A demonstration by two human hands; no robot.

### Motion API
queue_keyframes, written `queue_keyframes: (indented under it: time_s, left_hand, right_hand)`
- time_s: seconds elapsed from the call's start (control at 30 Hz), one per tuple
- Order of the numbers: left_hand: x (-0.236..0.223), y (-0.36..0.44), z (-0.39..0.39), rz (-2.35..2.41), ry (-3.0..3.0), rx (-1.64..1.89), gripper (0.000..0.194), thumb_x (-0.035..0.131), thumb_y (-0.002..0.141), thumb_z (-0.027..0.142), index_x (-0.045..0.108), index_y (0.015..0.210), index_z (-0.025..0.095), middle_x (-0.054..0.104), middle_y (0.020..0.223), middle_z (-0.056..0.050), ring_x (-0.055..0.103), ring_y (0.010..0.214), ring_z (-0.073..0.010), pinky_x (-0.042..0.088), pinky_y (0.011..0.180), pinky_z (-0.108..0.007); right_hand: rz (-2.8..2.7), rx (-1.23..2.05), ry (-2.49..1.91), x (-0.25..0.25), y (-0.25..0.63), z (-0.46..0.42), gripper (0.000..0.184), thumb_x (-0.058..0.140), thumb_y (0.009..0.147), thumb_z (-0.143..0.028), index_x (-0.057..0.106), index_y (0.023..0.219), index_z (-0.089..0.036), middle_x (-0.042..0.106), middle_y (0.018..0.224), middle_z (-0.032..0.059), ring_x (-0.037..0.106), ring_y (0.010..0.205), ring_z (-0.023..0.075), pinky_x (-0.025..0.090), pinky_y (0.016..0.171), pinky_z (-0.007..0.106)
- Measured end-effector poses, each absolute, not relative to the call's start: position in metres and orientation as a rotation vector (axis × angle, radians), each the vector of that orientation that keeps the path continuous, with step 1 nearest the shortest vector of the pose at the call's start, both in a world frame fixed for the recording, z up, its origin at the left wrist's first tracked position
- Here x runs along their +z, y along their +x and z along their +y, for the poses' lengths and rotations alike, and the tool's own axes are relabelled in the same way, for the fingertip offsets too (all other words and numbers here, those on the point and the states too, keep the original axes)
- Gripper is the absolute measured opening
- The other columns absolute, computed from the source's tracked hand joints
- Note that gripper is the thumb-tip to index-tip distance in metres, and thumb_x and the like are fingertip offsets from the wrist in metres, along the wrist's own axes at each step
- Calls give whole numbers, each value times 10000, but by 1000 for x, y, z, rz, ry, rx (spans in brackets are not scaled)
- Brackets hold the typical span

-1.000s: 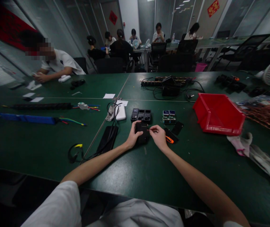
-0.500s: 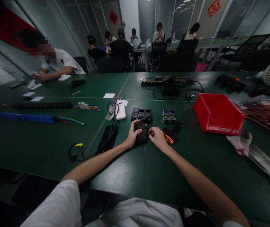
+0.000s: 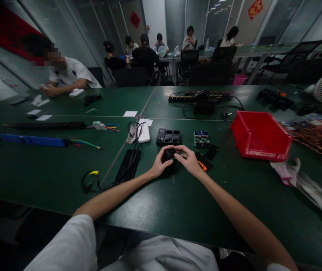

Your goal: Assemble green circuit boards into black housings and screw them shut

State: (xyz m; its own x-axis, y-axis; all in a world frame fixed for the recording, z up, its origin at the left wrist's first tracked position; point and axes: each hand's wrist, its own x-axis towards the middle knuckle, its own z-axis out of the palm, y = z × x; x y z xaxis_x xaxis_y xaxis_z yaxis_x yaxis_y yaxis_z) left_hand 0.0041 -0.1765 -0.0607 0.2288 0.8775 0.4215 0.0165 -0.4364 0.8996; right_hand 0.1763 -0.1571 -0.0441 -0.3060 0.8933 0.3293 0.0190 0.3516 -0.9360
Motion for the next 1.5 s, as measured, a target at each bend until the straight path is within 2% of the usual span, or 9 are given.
queue_keyframes:
  time_s: [0.23,0.5,0.83,1.03,1.2,1.5]
  left_hand:
    - [-63,4,-175,812,1678,1306,605,618,792,414,412,1326,216,486,1337,-91,464,1237,-251,308,1089,-437]
    - [-62,3,-176,802,1685,1282,634,619,794,410,391,1349,205,515,1306,-94,493,1203,-249,319,1077,-431]
    - [-66,4,-176,808,1703,1231,587,581,820,427,399,1327,193,491,1310,-99,473,1212,-249,329,1067,-418]
    - [-67,7,-176,864,1681,1202,625,675,759,388,407,1292,200,512,1253,-92,509,1141,-224,382,1018,-392]
    - [-68,7,-176,885,1645,1210,597,656,777,394,411,1284,195,511,1246,-97,506,1143,-217,379,1022,-389]
    - [-68,9,-177,879,1669,1228,575,689,745,381,434,1224,191,538,1164,-84,536,1061,-195,419,968,-372]
  right_hand:
    - [-1660,1277,-798,-44,182,-152,391,698,745,-333,622,1113,-223,627,1112,74,607,934,204,508,837,366]
    - [-1593,1380,-778,-41,186,-151,353,746,710,-301,591,1015,-215,600,1074,53,609,834,156,517,794,333]
    - [-1504,1386,-837,-45,184,-148,337,795,639,-313,575,866,-198,613,935,17,582,681,118,508,637,267]
    - [-1557,1323,-861,-39,182,-152,299,763,681,-313,601,905,-198,622,893,15,599,687,127,505,656,274]
    - [-1665,1359,-812,-38,187,-150,316,708,733,-309,593,1006,-198,608,1001,44,610,728,131,516,691,294]
    - [-1673,1243,-836,-39,180,-155,267,683,740,-272,535,948,-194,543,957,18,534,585,67,451,530,225]
